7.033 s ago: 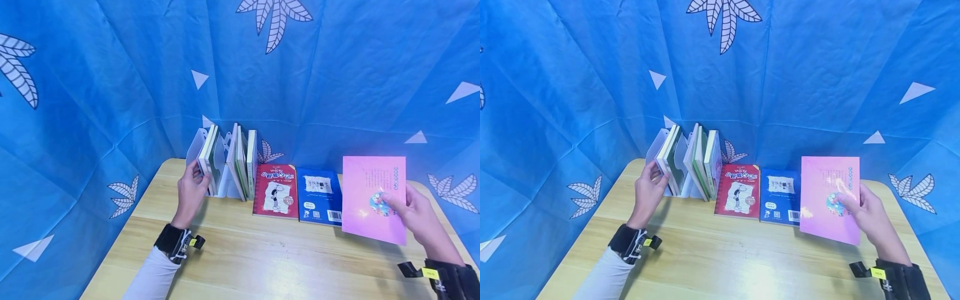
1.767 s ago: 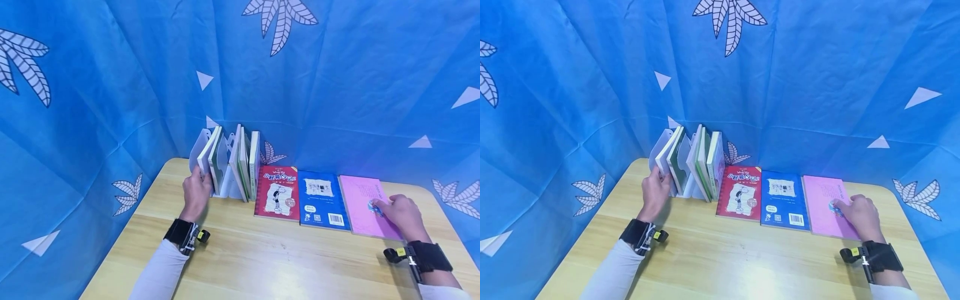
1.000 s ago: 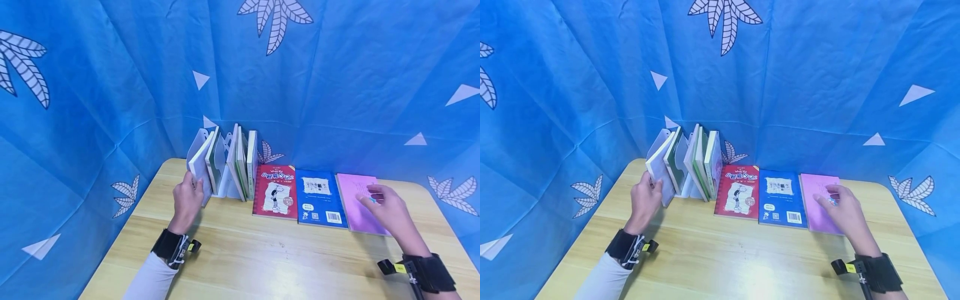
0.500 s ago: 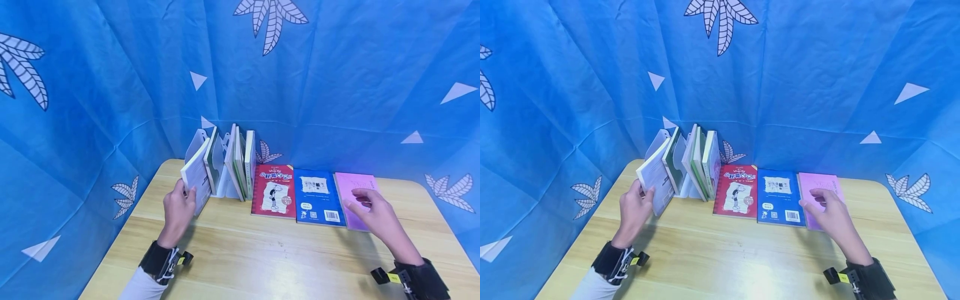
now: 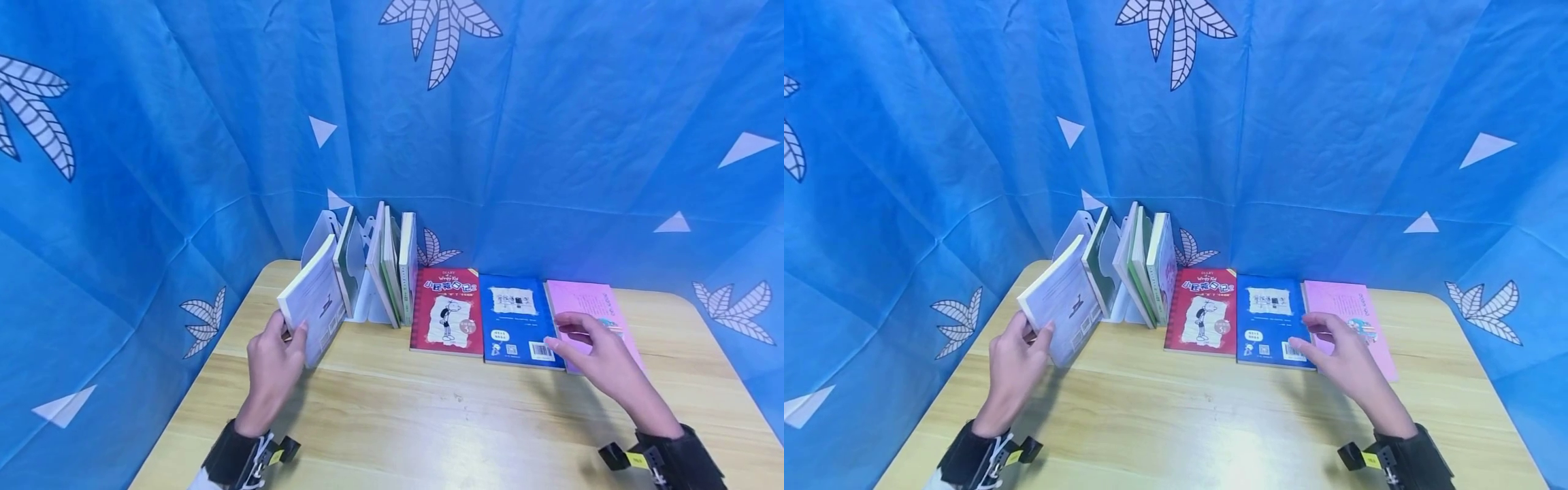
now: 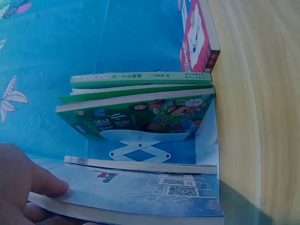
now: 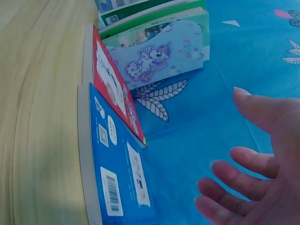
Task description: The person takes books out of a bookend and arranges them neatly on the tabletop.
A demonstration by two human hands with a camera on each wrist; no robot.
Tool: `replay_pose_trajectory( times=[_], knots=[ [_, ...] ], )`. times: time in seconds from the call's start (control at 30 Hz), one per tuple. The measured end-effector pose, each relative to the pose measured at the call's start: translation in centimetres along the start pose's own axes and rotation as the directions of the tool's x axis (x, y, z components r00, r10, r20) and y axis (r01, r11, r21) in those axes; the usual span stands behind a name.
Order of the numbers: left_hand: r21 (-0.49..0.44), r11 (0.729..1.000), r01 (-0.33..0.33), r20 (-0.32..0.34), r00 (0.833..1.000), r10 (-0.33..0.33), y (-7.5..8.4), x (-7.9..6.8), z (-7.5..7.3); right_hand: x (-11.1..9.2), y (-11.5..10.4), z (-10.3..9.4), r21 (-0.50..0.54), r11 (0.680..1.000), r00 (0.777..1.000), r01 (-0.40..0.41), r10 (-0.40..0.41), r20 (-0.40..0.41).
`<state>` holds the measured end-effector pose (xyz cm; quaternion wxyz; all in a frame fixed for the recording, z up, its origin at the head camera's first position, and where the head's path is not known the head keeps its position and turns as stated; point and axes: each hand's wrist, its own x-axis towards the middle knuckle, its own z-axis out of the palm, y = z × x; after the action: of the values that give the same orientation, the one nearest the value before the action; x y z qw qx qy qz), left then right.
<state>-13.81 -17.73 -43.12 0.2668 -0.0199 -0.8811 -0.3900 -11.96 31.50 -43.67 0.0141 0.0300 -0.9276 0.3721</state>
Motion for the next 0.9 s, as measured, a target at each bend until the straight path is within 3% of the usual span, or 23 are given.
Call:
replay_pose_trajectory(
  times=[0.27,0.5,0.9],
  knots=[
    [-0.019,1.0,0.007,-0.006,1.0,-0.007,0.8,-1.3,-1.8,-0.5,-0.8,0.7,0.046,0.998,0.999,0.039,-0.039,0.004],
    [-0.096,0.995,0.041,0.015,0.999,-0.04,2.1,-2.1,-3.0,-0.9,-1.8,1.5,0.08,0.994,0.997,0.077,-0.078,-0.002],
    [-0.272,0.961,0.054,0.097,0.995,-0.029,3.5,-3.7,-2.2,-1.2,-3.1,2.0,0.169,0.977,0.991,0.127,-0.131,0.007]
  ],
)
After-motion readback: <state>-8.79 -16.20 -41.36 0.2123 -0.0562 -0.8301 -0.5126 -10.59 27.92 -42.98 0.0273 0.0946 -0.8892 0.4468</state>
